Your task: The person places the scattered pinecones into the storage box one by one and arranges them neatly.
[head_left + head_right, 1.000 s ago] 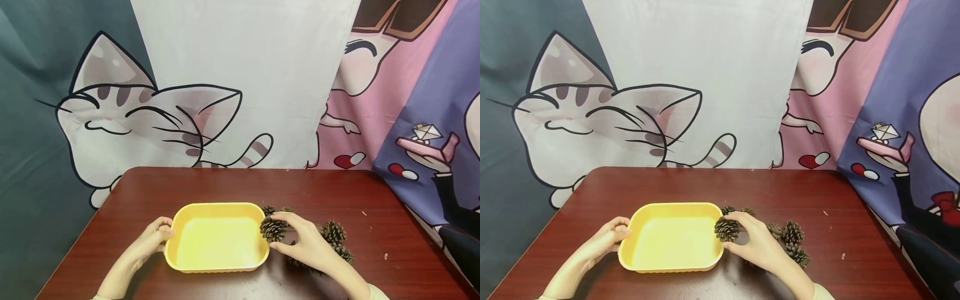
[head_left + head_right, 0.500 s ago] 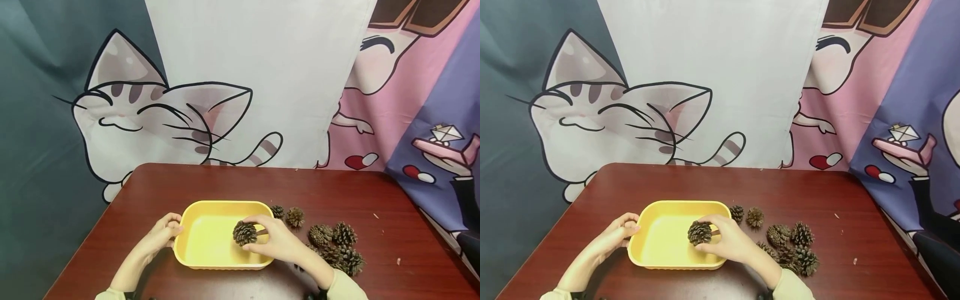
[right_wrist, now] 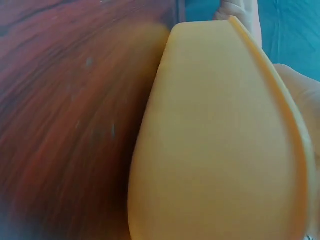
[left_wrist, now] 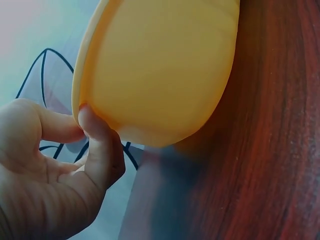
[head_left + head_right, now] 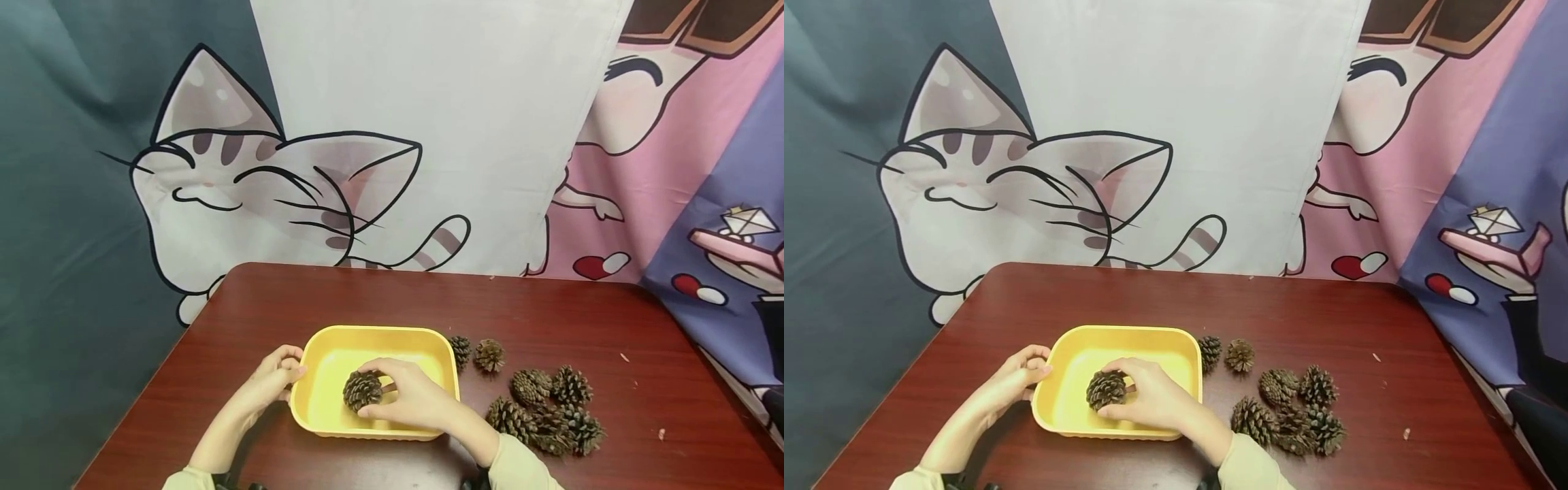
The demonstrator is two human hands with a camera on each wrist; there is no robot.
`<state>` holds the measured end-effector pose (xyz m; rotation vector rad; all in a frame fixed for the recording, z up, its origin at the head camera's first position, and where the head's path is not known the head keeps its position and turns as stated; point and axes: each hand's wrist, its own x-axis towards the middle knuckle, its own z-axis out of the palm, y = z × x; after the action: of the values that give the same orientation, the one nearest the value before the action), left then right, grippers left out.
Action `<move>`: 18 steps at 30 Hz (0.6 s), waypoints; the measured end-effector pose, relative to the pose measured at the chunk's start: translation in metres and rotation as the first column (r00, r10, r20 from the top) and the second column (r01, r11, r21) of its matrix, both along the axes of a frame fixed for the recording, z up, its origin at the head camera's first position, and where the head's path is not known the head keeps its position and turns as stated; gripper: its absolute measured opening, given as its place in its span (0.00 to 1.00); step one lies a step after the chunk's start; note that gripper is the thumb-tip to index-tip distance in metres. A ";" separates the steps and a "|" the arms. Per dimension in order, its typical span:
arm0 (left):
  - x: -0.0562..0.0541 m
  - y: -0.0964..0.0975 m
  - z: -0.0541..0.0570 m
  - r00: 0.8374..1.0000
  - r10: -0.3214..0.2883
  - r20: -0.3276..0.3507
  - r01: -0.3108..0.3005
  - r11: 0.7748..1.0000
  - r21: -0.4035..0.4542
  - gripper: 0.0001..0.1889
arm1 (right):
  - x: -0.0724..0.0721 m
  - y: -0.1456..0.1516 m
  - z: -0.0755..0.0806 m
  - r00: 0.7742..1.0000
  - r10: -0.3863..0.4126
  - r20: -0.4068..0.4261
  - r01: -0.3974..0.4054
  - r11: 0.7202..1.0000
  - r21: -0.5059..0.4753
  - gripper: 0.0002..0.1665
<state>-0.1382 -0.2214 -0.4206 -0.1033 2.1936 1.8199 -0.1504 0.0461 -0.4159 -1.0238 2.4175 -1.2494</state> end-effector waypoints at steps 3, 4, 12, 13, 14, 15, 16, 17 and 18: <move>0.001 0.004 0.000 0.999 0.037 -0.004 -0.037 0.999 -0.027 0.15 | -0.001 -0.009 -0.006 0.998 0.047 0.028 -0.048 0.999 0.020 0.31; 0.001 0.005 0.000 0.999 0.047 -0.003 -0.047 0.998 -0.031 0.15 | -0.001 -0.011 -0.008 0.998 0.065 0.019 -0.065 0.997 0.032 0.30; 0.001 0.008 0.004 0.999 0.046 -0.018 -0.047 0.998 -0.030 0.14 | 0.000 -0.031 -0.005 0.972 0.161 -0.171 -0.131 0.975 0.178 0.27; 0.001 0.007 0.005 0.999 0.042 -0.026 -0.042 0.999 -0.033 0.14 | 0.001 -0.034 -0.005 0.970 0.170 -0.175 -0.136 0.972 0.190 0.26; 0.001 0.007 0.006 0.999 0.037 -0.034 -0.039 0.999 -0.037 0.15 | 0.001 -0.038 -0.005 0.968 0.176 -0.178 -0.139 0.969 0.203 0.25; 0.002 0.007 0.006 0.999 0.037 -0.038 -0.038 0.998 -0.041 0.15 | 0.001 -0.041 -0.006 0.969 0.179 -0.172 -0.141 0.967 0.213 0.24; 0.002 0.006 0.006 0.999 0.034 -0.041 -0.036 0.998 -0.044 0.15 | 0.001 -0.045 -0.007 0.970 0.179 -0.163 -0.141 0.965 0.223 0.24; 0.003 0.006 0.006 0.999 0.032 -0.043 -0.034 0.998 -0.047 0.15 | 0.001 -0.048 -0.009 0.973 0.175 -0.151 -0.137 0.963 0.234 0.24; 0.004 0.006 0.006 0.999 0.029 -0.044 -0.031 0.998 -0.046 0.15 | 0.002 -0.051 -0.010 0.975 0.170 -0.143 -0.132 0.961 0.244 0.24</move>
<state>-0.1347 -0.2156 -0.4144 -0.1079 2.2771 1.8028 -0.1487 -0.0049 -0.4260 -1.2537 2.4747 -0.8377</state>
